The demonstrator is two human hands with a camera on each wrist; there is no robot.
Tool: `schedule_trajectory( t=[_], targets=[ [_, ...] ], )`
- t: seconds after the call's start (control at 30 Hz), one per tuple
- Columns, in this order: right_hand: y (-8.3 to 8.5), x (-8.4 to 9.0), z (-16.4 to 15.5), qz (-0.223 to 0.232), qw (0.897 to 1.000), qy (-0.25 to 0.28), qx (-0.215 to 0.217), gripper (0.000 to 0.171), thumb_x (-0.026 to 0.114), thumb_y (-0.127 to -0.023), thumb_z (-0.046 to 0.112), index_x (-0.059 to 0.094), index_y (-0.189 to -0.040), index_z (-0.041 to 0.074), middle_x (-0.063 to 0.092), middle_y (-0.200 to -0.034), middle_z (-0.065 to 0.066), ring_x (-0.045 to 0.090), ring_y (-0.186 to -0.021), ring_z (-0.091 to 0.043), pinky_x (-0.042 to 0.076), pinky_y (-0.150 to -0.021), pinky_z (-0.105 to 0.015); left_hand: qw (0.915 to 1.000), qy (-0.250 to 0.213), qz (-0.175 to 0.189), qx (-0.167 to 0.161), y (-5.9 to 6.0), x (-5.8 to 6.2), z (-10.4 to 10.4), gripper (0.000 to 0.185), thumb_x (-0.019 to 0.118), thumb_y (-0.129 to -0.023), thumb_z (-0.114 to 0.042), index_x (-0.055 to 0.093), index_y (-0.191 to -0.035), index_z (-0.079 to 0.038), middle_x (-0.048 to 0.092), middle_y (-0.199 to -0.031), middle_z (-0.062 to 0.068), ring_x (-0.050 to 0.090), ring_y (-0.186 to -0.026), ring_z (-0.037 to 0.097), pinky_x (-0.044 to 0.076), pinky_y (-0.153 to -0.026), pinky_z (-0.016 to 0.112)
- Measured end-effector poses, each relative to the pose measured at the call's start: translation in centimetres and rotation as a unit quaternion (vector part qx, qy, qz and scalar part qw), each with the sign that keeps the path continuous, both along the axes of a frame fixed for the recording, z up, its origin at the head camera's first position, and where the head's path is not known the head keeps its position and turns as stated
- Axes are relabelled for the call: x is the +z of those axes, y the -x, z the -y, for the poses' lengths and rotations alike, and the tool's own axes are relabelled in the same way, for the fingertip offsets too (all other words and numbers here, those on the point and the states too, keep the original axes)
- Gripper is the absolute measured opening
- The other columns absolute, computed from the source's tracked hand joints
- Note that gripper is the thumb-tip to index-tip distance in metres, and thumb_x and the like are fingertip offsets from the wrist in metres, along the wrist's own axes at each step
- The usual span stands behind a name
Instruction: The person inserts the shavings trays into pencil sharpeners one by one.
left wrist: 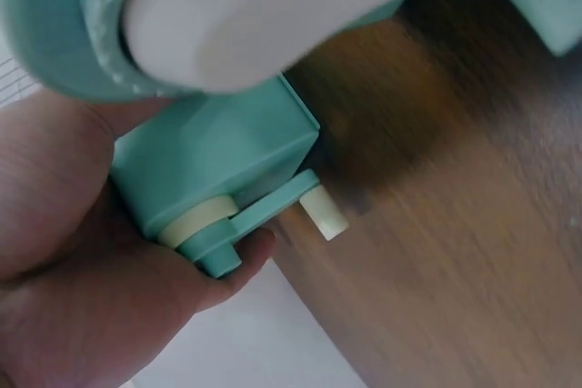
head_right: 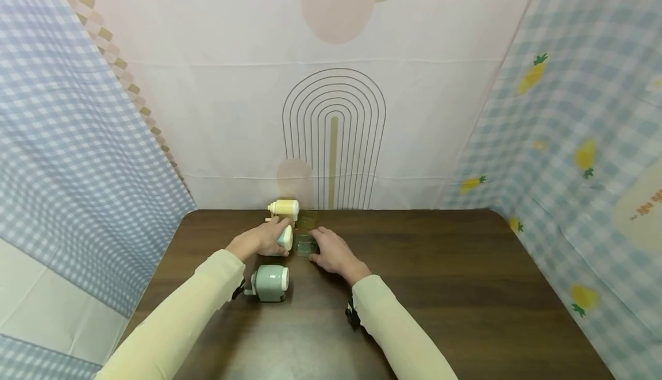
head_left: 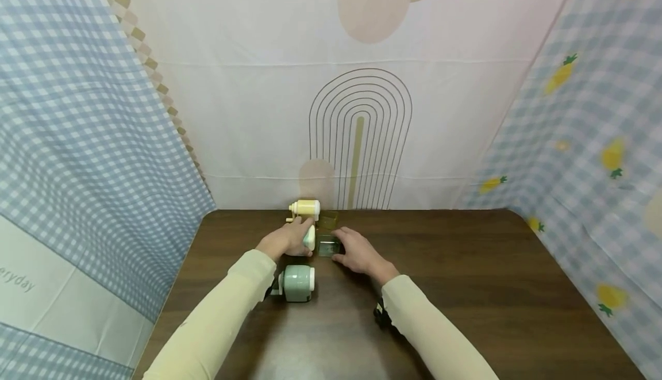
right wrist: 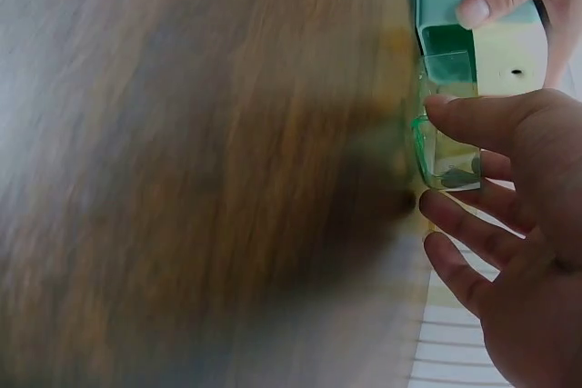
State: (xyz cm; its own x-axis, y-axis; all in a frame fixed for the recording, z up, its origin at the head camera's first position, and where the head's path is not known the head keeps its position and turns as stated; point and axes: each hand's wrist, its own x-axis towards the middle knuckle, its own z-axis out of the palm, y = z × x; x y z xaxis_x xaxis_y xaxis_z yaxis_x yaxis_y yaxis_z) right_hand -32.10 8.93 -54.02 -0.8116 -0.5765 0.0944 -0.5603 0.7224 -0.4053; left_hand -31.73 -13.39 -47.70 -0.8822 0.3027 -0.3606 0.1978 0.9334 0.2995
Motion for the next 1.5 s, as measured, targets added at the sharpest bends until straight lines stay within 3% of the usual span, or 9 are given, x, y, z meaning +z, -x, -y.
schedule_trajectory(
  t=[0.57,0.87,1.07,1.5],
  targets=[
    [0.7,-0.3,2.0,0.013,0.999,0.025,0.022,0.058,0.081,-0.096,0.021,0.059,-0.146,0.0,0.062,-0.14,-0.018,0.062,-0.127,-0.035,0.053,-0.105,-0.049,1.0,0.004,-0.002,-0.006,0.2,-0.1,0.2,0.087,0.077,-0.1,-0.032,0.025,-0.169,-0.018,0.025,-0.17,0.025,0.034,-0.15,0.053,0.041,-0.113,0.067],
    [0.7,-0.1,2.7,0.028,0.998,0.041,0.028,0.059,0.081,-0.096,0.017,0.057,-0.148,0.0,0.06,-0.141,-0.019,0.061,-0.127,-0.035,0.053,-0.105,-0.048,0.9995,0.012,-0.02,-0.02,0.4,-0.2,0.1,0.08,0.078,-0.099,-0.032,0.033,-0.163,-0.016,0.034,-0.162,0.026,0.05,-0.138,0.051,0.049,-0.107,0.061],
    [0.7,-0.2,3.1,0.033,0.998,0.044,0.024,0.059,0.08,-0.097,0.016,0.056,-0.149,-0.001,0.059,-0.144,-0.018,0.06,-0.13,-0.034,0.051,-0.108,-0.048,0.9993,0.009,-0.026,-0.026,0.3,-0.4,0.3,0.082,0.079,-0.098,-0.031,0.033,-0.163,-0.013,0.034,-0.163,0.027,0.051,-0.136,0.051,0.049,-0.108,0.06],
    [0.6,-0.2,3.7,0.04,0.998,0.055,0.005,0.077,0.082,-0.096,0.019,0.042,-0.159,0.005,0.052,-0.157,-0.018,0.055,-0.14,-0.037,0.046,-0.114,-0.05,0.999,0.005,-0.036,-0.025,0.1,-0.5,0.2,0.077,0.078,-0.099,-0.031,0.036,-0.16,-0.014,0.032,-0.165,0.027,0.053,-0.134,0.051,0.051,-0.105,0.058]
  ],
)
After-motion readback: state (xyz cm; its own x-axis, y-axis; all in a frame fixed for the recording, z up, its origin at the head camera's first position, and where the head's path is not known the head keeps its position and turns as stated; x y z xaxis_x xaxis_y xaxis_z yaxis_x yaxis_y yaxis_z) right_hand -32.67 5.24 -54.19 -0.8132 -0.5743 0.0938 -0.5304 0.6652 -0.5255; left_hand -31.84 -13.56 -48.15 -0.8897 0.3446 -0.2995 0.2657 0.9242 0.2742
